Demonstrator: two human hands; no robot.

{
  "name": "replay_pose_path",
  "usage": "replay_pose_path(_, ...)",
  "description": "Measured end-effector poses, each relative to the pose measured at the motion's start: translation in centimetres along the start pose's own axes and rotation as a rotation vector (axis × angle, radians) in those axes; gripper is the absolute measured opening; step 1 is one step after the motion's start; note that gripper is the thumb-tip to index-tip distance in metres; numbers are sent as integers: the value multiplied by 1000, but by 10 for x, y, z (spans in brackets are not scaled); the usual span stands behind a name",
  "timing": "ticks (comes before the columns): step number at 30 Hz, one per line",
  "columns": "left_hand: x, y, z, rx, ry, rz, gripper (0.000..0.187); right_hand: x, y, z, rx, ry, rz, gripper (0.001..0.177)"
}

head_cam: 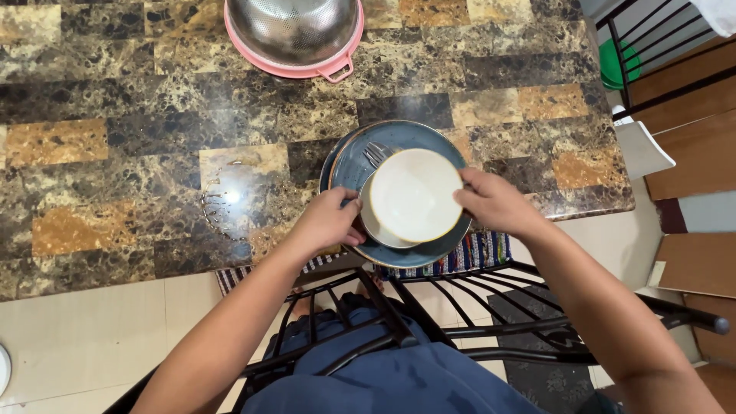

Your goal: Clear used dishes and cutlery from a dining table and wipe it down with a cleaning spray and cloth.

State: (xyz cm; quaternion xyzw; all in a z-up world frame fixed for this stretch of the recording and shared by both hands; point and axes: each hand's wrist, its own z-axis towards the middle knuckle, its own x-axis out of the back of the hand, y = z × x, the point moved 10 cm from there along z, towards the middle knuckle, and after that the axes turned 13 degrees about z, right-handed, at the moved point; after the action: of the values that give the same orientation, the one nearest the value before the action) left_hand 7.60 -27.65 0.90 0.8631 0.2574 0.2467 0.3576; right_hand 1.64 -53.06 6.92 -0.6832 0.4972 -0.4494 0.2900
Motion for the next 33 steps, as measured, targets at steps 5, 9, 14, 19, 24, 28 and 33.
replay_pose_path(5,1,-25,2,15,-26,-188,44,-18,-12,0,27,-35,-151,32)
replay_pose_path(9,17,-26,-2,-76,36,-194,46,-16,-5,6,93,-39,-336,35)
replay_pose_path(14,52,-24,-21,-61,415,12,79,-8,-23,-11,-201,38,-264,45)
replay_pose_path(19,49,-40,-15,79,540,170,115,59,5,-9,-104,354,-403,68)
replay_pose_path(24,23,-31,5,30,386,-187,119,35,79,-3,-349,207,259,89)
replay_pose_path(28,21,-27,8,37,380,-212,115,19,114,17,-345,239,712,86)
replay_pose_path(33,16,-38,23,-27,392,-284,129,3,143,36,-297,-111,1163,88)
